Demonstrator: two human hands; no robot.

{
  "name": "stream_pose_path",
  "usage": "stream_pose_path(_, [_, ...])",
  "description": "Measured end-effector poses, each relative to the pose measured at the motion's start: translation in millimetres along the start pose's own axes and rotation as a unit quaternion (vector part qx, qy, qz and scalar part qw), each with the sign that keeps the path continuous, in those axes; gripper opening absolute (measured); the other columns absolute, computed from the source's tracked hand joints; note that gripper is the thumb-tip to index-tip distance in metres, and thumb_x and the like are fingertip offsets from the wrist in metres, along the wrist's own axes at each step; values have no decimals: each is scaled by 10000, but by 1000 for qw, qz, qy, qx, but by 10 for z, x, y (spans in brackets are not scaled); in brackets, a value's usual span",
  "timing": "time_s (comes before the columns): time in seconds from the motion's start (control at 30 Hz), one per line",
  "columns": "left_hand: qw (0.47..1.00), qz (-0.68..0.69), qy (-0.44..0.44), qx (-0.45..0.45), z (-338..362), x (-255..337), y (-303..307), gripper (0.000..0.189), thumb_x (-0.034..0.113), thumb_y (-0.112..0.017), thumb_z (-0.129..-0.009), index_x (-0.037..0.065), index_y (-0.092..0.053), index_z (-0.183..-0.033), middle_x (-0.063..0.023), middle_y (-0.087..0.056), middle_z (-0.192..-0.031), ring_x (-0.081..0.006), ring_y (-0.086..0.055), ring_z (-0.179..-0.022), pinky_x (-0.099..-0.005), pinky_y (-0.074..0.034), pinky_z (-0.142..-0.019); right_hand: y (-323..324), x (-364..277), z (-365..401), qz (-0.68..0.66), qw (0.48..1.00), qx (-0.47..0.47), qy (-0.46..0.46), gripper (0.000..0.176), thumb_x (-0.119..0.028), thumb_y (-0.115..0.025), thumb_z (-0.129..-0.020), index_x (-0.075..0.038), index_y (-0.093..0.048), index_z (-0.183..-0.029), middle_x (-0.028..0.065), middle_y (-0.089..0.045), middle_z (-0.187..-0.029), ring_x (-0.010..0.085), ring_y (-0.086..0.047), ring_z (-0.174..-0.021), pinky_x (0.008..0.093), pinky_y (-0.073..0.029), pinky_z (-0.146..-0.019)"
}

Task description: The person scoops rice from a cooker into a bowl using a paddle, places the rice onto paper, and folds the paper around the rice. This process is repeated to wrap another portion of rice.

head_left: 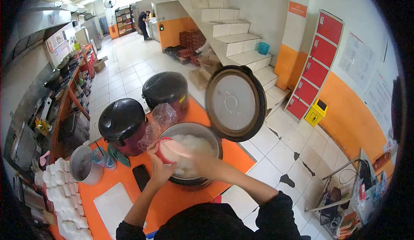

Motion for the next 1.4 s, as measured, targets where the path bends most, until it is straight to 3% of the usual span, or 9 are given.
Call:
stream_pose_path(0.17, [997, 52, -50, -7, -68, 46, 110, 857, 77, -801, -592, 31, -203, -1204, -179, -319, -1228, -303, -361, -1180, -413, -321, -996, -42, -180, 301, 55, 998, -4, 37, 215, -101, -470, -815, 85, -538, -900, 265, -596, -744, 394, -596, -675, 453, -482, -613])
stream_pose_path(0.3, [986, 104, -103, -74, 37, 115, -67, 838, 48, -800, -587, 28, -214, -1186, -206, -309, -1254, -324, -372, -1177, -418, -338, -985, 80, -271, 285, 56, 986, -153, -44, 169, -100, -477, -811, 36, -572, -843, 226, -596, -720, 366, -586, -625, 438, -468, -575])
stream_pose_path(0.4, [989, 133, -31, -60, 59, -4, -90, 838, 92, -812, -599, 30, -215, -1184, -201, -307, -1249, -325, -351, -1188, -429, -327, -990, 246, -209, 263, 67, 978, -190, 46, 156, -99, -480, -814, 25, -570, -839, 229, -593, -735, 368, -586, -646, 435, -468, -594])
stream_pose_path(0.63, [989, 143, 18, -40, 100, -50, -78, 875, 173, -829, -608, 32, -209, -1209, -163, -306, -1233, -289, -326, -1210, -416, -302, -1012, 531, -348, 140, -8, 989, -53, 137, 176, -138, -474, -830, 11, -568, -826, 215, -593, -762, 381, -577, -669, 458, -457, -634])
stream_pose_path(0.7, [990, 141, 22, -15, 97, -218, -30, 875, 155, -825, -609, 30, -210, -1218, -130, -334, -1227, -233, -362, -1205, -372, -314, -1021, 458, -278, -16, 106, 972, -200, 65, 207, -157, -464, -840, 12, -580, -810, 221, -601, -775, 385, -589, -688, 465, -454, -641])
stream_pose_path(0.9, [972, 222, 52, 58, 46, -396, 406, 885, 181, -843, -603, 51, -222, -1220, -128, -372, -1223, -229, -402, -1193, -382, -320, -1027, 510, 298, -200, 230, 968, -60, -81, 307, -223, -448, -855, 32, -597, -772, 261, -618, -794, 404, -619, -711, 464, -483, -650])
stream_pose_path(1.13, [946, 314, 82, 25, 521, -251, 856, 952, 247, -901, -514, 51, -285, -1213, -127, -409, -1246, -221, -428, -1178, -373, -356, -998, -69, 237, -383, 370, 914, 118, -119, 308, -257, -553, -851, 10, -629, -985, 235, -474, -1108, 385, -447, -1066, 468, -357, -900])
stream_pose_path(1.27, [934, 338, 101, 61, 900, -191, 1292, 973, 243, -904, -511, 51, -301, -1250, -128, -416, -1282, -221, -418, -1201, -371, -349, -1007, -90, -988, -344, 228, 931, 286, -12, 275, -168, -489, -896, 1, -555, -1104, 193, -479, -1094, 351, -454, -1040, 446, -340, -909])
stream_pose_path(1.4, [933, 328, 111, 97, 1396, -383, 1638, 972, 226, -898, -525, 56, -303, -1275, -115, -426, -1284, -223, -415, -1211, -375, -344, -1015, -757, -1303, -471, -34, 964, 261, -23, 300, -209, -407, -946, -4, -563, -1101, 200, -484, -1138, 325, -468, -1064, 416, -360, -919])
Point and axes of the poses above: each hand's wrist, its own z-axis away from the middle knuckle, its own y-axis out of the back of the hand, x = y × z, the point moved 9 cm from there along -z, towards the middle knuckle
